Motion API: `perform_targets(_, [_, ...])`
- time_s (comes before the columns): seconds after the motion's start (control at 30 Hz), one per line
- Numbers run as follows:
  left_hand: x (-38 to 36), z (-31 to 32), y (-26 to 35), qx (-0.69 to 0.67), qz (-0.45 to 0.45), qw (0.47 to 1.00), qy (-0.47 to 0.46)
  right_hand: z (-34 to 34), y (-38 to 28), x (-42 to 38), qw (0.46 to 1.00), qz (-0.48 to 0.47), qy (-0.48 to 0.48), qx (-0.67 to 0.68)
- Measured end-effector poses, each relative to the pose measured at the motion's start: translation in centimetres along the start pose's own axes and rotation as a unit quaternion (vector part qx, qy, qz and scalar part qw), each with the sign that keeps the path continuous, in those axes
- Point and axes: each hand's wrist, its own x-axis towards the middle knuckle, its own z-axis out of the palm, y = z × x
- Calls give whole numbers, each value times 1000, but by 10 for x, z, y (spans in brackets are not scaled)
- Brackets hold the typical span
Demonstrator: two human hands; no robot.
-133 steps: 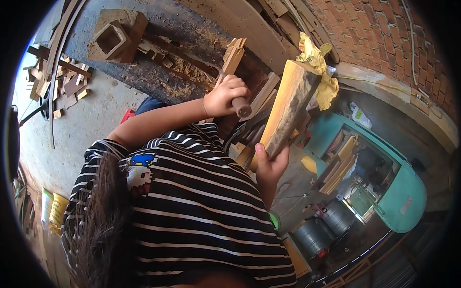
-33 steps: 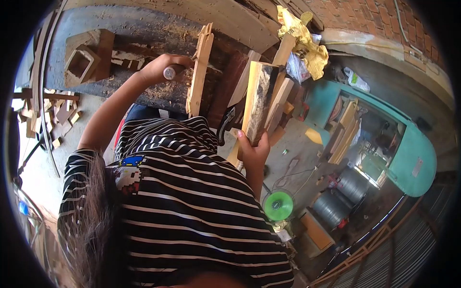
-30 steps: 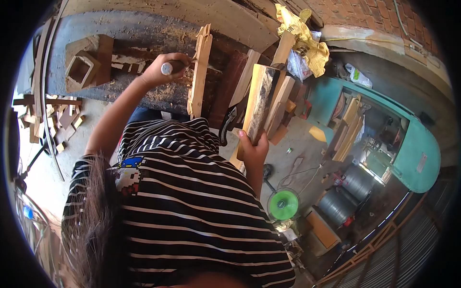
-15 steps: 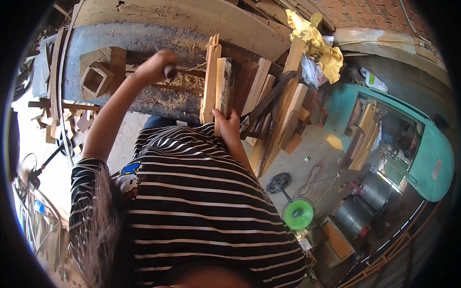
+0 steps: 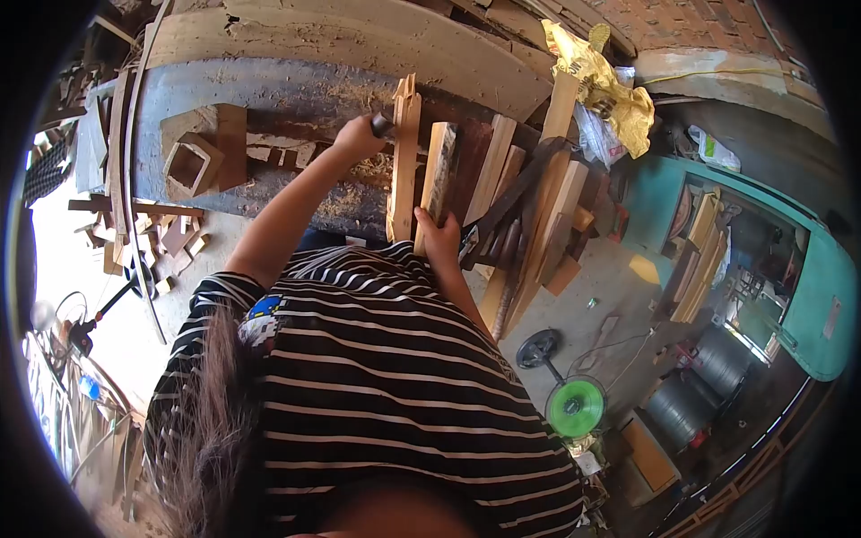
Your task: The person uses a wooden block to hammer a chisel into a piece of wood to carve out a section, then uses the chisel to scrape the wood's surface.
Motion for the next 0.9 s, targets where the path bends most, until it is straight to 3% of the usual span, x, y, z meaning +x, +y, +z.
perform_targets(0.1, [5, 9, 2, -31, 1, 999, -34, -11, 2, -1, 1000, 6, 5, 2])
perform_targets(0.17, [10, 6, 1, -50, -18, 996, -66, -14, 3, -4, 997, 61, 27, 26])
perform_targets(0.37, [24, -24, 25, 24, -81, 981, -173, -18, 1, 0, 998, 36, 40, -11])
perform_targets(0.4, [21, -28, 31, 99, -65, 986, -117, -19, 3, 1, 999, 32, 36, -25])
perform_targets(0.57, [14, -45, 56, 202, -52, 971, -114, -24, 13, 2, 997, 28, 51, -39])
perform_targets(0.63, [23, -44, 52, 272, 63, 955, -97, -24, 22, 4, 997, 29, 58, -49])
perform_targets(0.7, [32, -45, 48, 301, 99, 945, -85, -26, 26, 6, 997, 35, 63, -43])
perform_targets(0.77, [39, -46, 48, 377, 192, 903, -73, -28, 26, 6, 996, 36, 69, -47])
perform_targets(0.83, [47, -35, 41, 396, 204, 893, -71, -29, 22, 3, 995, 37, 77, -53])
perform_targets(0.9, [47, -28, 24, 381, 210, 900, 5, -29, 18, 3, 996, 39, 75, -37])
